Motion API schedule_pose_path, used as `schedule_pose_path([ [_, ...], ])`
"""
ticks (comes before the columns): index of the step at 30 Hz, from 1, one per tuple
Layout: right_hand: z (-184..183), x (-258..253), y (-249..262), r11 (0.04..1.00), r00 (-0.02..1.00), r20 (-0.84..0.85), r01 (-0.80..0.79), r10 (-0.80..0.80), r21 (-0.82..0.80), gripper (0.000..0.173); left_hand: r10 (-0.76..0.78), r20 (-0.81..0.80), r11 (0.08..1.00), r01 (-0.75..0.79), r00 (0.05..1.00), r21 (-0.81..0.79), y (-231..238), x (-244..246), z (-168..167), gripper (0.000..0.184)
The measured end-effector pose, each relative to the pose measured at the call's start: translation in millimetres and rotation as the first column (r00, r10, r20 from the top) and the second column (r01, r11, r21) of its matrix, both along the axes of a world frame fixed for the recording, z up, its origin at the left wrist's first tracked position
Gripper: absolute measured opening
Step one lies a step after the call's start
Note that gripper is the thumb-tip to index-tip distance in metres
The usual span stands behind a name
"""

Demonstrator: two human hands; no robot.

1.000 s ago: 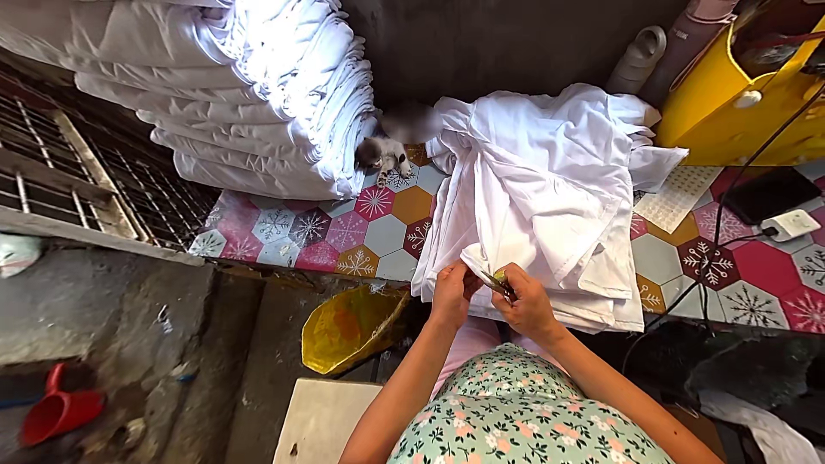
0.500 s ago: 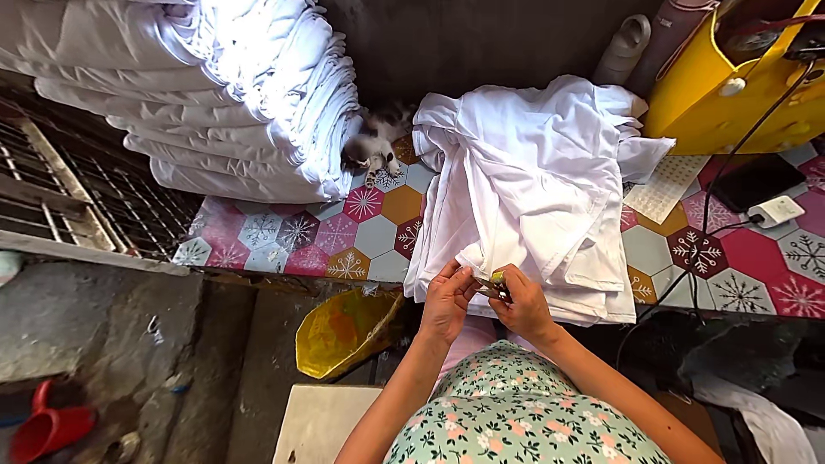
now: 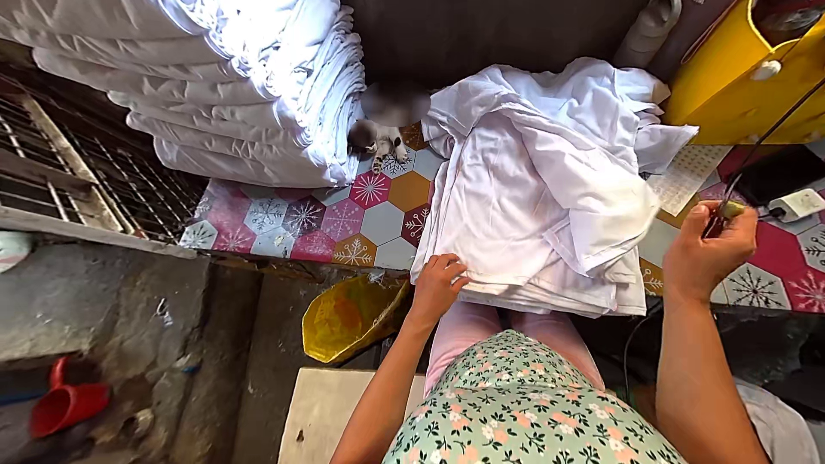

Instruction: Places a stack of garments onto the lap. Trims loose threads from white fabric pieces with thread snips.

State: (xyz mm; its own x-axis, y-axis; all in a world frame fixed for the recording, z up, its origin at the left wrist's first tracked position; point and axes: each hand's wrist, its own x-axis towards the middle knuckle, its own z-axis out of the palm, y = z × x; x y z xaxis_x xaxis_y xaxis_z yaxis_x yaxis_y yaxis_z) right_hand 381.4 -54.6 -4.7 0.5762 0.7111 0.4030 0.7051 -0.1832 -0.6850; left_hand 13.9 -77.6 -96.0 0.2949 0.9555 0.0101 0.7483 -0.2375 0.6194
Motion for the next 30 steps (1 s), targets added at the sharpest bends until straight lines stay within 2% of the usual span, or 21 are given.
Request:
schedule_pose_path([
  [2,5,-26,-11,0.987,0.988,-0.027,-0.149,0.151,0.059,0.037,-0.034,-0.025,0.998,0.035,0.999,0.044,7,3,-2,0.021],
  [4,3,-60,-21,0.933,0.924,-0.136,-0.359,0.356,0.004,0.032,-0.067,-0.02,0.993,0.069,0.998,0.098,12,5,-2,0.022],
  [6,-19,-96,-24,0.791,0.775,-0.258,-0.609,0.577,-0.063,0.032,-0.05,0.071,0.988,0.04,0.996,0.148,14,8,1,0.022],
  [7,-34,-112,-23,0.702,0.698,-0.299,-0.703,0.651,-0.113,0.039,-0.043,0.123,0.985,0.021,0.992,0.174,14,11,3,0.022],
  [8,-47,-128,-20,0.623,0.644,-0.327,-0.761,0.691,-0.182,0.045,-0.056,0.157,0.979,0.023,0.986,0.2,15,13,5,0.021],
  [10,-66,-147,-12,0.529,0.608,-0.386,-0.794,0.694,-0.299,0.036,-0.126,0.14,0.957,0.083,0.982,0.277,19,12,5,0.017],
  [11,-69,-149,-8,0.517,0.614,-0.414,-0.789,0.673,-0.331,0.028,-0.14,0.091,0.95,0.107,0.986,0.295,22,9,5,0.013],
  [12,-68,-149,-5,0.546,0.623,-0.422,-0.781,0.659,-0.302,0.022,-0.107,0.035,0.955,0.093,0.994,0.28,23,6,5,0.011],
  [13,-65,-147,-6,0.596,0.631,-0.419,-0.769,0.653,-0.23,0.019,-0.016,-0.006,0.973,0.017,1.0,0.228,22,2,7,0.013],
  [15,-56,-141,-13,0.668,0.631,-0.396,-0.742,0.668,-0.055,0.016,0.276,-0.054,0.96,-0.273,0.96,0.067,20,-3,18,0.015],
  [17,-53,-134,-22,0.681,0.631,-0.314,-0.729,0.709,0.071,0.016,0.535,-0.023,0.824,-0.528,0.844,-0.204,22,-3,39,0.013],
  [18,-54,-131,-28,0.67,0.628,-0.268,-0.735,0.73,0.104,0.016,0.635,0.072,0.737,-0.576,0.769,-0.353,23,-1,44,0.016],
  [19,-57,-129,-33,0.658,0.626,-0.221,-0.744,0.748,0.117,0.017,0.737,0.256,0.649,-0.548,0.626,-0.528,21,4,46,0.023],
  [20,-61,-127,-38,0.644,0.622,-0.176,-0.756,0.763,0.117,0.017,0.825,0.428,0.559,-0.419,0.369,-0.716,19,13,49,0.027],
  [21,-66,-126,-43,0.631,0.617,-0.14,-0.768,0.775,0.107,0.016,0.864,0.495,0.501,-0.25,0.089,-0.829,15,21,54,0.029],
  [22,-70,-126,-47,0.623,0.614,-0.106,-0.777,0.782,0.096,0.016,0.862,0.495,0.485,-0.109,-0.106,-0.868,12,28,59,0.031],
  [23,-75,-126,-51,0.617,0.613,-0.072,-0.782,0.787,0.089,0.015,0.846,0.483,0.492,-0.021,-0.224,-0.871,8,34,64,0.033],
  [25,-81,-125,-55,0.611,0.611,-0.026,-0.788,0.791,0.078,0.014,0.805,0.505,0.54,0.034,-0.312,-0.841,3,41,71,0.033],
  [30,-87,-121,-58,0.608,0.61,0.029,-0.791,0.792,0.063,0.013,0.719,0.627,0.647,-0.042,-0.3,-0.761,-2,43,79,0.033],
])
